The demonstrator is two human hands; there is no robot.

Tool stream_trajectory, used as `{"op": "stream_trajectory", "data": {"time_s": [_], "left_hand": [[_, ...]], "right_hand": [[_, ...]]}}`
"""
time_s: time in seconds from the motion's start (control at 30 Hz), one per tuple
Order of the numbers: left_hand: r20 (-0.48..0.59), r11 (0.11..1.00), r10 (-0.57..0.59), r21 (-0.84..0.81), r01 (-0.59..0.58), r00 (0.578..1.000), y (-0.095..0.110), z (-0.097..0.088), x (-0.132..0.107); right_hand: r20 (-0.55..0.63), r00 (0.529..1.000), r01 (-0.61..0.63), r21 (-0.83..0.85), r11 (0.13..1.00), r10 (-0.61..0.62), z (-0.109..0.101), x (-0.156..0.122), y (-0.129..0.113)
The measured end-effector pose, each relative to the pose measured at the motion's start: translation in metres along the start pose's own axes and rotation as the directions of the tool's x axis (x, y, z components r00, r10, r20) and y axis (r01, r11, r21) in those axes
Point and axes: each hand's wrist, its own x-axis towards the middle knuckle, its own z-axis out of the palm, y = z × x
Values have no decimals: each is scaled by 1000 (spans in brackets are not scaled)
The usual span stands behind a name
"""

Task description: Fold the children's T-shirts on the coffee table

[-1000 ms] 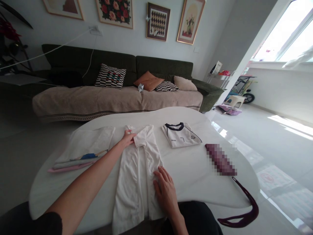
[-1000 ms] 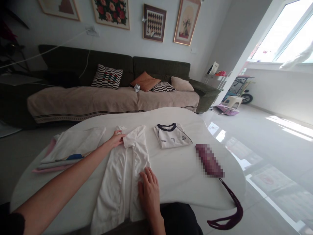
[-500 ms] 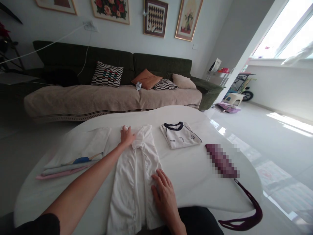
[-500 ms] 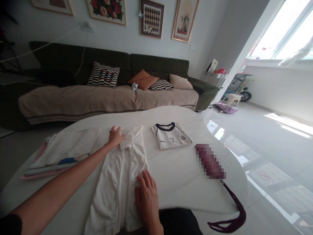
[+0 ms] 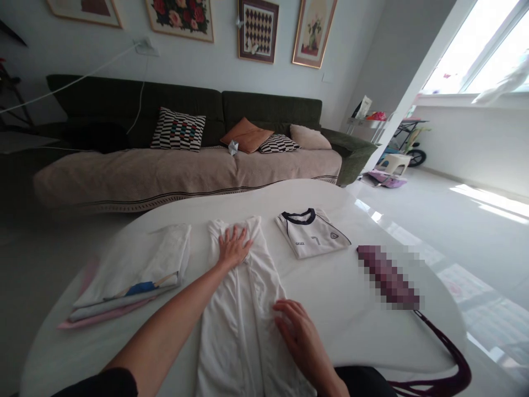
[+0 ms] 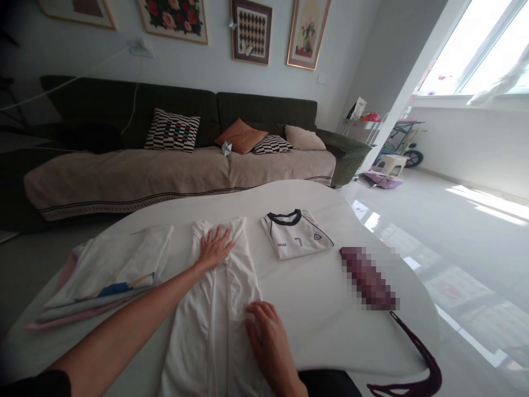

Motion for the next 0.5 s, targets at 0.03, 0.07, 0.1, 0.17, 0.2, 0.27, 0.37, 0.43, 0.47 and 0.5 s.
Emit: {"op": "stream_trajectory", "data": {"time_s": [0.03,0.07,0.1,0.17,0.2,0.27,0.37,0.43,0.47,0.5], "left_hand": [[-2,1000,-3,8,3,1000,1,0,0],[-2,1000,-8,13,8,1000,2,0,-1],[-1,1000,-15,15,15,1000,2,-1,-1],[-6,1000,-26,13,26,1000,3,-1,-2],[-13,999,-30,12,30,999,3,-1,-2],[-24,999,-38,17,38,999,3,-1,-3],[-19,998,-44,37,45,999,2,-1,-3],[-13,997,-52,53,52,999,2,-1,-3],[-12,996,-58,61,58,998,2,-1,-3],[-13,996,-62,66,63,998,1,0,-3]], "right_hand": [[7,1000,-24,19,1000,24,-4,13,2],[12,999,-49,22,999,48,-7,29,4],[19,997,-73,4,997,73,-9,48,8],[40,993,-112,-70,991,115,-9,91,17],[51,990,-127,-109,986,133,-7,114,22],[63,985,-151,-162,975,163,0,158,33],[61,979,-179,-205,962,195,15,213,48],[66,972,-202,-239,950,224,23,241,56],[75,969,-208,-259,943,234,26,252,59],[88,967,-208,-276,938,241,29,262,62]]}}
